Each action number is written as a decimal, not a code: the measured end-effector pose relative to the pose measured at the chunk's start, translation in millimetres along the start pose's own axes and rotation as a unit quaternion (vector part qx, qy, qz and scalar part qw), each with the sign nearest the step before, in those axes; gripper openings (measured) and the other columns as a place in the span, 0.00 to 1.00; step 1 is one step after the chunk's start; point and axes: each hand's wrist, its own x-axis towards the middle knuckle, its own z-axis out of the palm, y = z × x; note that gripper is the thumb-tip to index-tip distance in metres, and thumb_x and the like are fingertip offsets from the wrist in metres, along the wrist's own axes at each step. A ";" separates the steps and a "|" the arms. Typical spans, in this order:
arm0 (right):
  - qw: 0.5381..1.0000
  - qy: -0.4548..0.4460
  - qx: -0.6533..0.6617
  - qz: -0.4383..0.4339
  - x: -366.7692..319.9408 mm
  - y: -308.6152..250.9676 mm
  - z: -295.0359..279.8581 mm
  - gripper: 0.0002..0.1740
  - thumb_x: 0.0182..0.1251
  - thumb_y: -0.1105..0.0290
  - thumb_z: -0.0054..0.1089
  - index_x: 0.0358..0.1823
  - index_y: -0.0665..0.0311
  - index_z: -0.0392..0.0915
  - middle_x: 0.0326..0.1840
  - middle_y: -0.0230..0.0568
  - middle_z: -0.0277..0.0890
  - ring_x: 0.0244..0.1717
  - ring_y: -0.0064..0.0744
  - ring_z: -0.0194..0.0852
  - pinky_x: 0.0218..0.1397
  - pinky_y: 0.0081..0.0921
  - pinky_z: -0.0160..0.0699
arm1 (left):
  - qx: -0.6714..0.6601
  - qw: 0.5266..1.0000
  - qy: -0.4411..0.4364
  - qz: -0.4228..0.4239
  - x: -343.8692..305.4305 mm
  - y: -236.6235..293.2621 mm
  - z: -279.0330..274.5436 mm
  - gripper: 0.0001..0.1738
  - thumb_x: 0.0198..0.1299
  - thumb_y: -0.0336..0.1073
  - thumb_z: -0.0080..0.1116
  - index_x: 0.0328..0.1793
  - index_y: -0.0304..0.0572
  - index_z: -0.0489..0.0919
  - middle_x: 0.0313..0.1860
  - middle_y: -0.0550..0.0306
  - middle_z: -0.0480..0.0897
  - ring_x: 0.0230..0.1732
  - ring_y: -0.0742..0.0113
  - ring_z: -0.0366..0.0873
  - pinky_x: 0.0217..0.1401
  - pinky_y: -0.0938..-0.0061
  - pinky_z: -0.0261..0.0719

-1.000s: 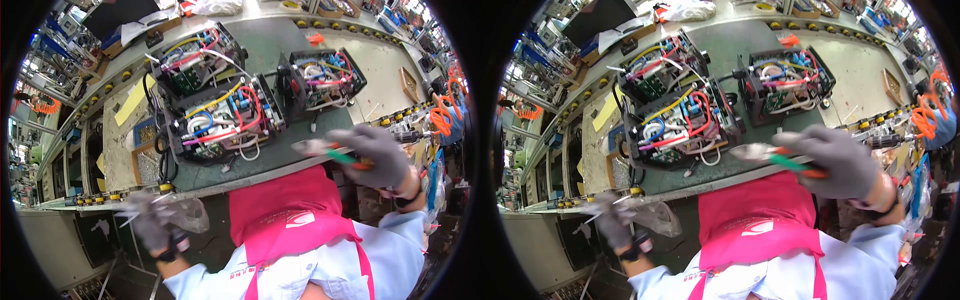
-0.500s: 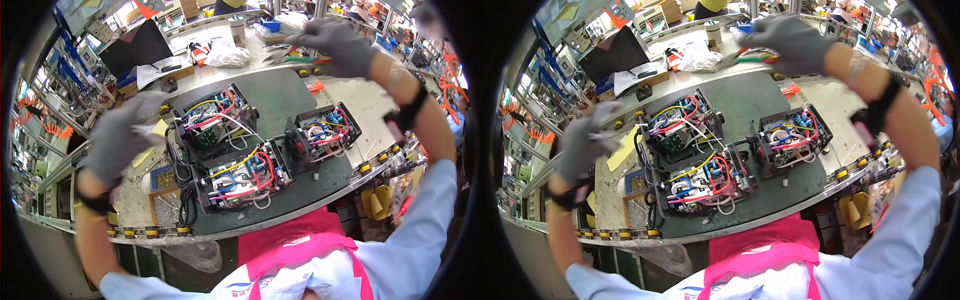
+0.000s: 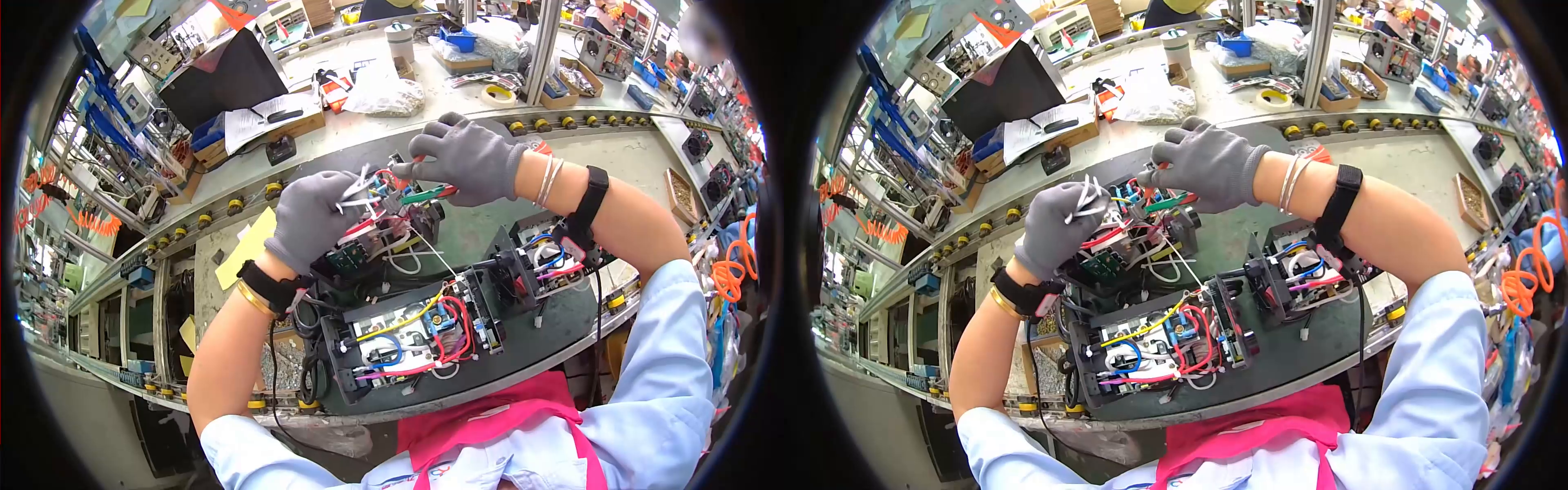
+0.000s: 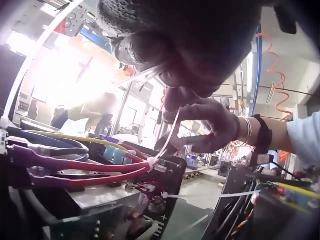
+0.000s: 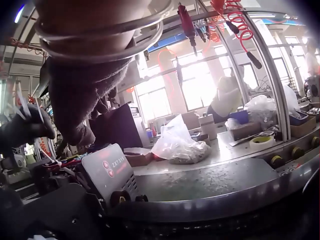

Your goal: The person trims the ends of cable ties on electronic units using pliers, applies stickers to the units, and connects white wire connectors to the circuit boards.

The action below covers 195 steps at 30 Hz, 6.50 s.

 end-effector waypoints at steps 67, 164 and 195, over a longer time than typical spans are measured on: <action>0.999 0.018 0.035 0.011 56.4 -3.6 -9.4 0.29 0.57 0.62 0.64 0.63 0.44 0.73 0.41 0.39 0.74 0.40 0.41 0.79 0.39 0.37 0.80 | -0.161 0.955 0.035 -0.245 -43.9 -14.6 -41.4 0.16 0.72 0.39 0.47 0.38 0.34 0.79 0.30 0.56 0.84 0.34 0.71 0.80 0.41 0.74 0.75; 0.999 0.009 -0.021 -0.034 12.5 -79.1 57.0 0.11 0.58 0.62 0.56 0.39 0.57 0.82 0.42 0.37 0.73 0.47 0.40 0.72 0.45 0.39 0.71 | 0.257 0.791 -0.555 -0.029 -34.8 17.3 36.3 0.11 0.55 0.31 0.55 0.43 0.50 0.84 0.38 0.54 0.85 0.44 0.52 0.85 0.43 0.58 0.82; 0.974 -0.072 0.154 0.149 -37.1 -57.4 -68.3 0.20 0.50 0.69 0.68 0.46 0.62 0.78 0.44 0.45 0.78 0.42 0.45 0.82 0.42 0.38 0.82 | -0.189 0.927 -0.131 -0.296 -54.3 37.3 -81.6 0.11 0.65 0.38 0.56 0.39 0.38 0.83 0.45 0.53 0.86 0.31 0.72 0.78 0.37 0.76 0.77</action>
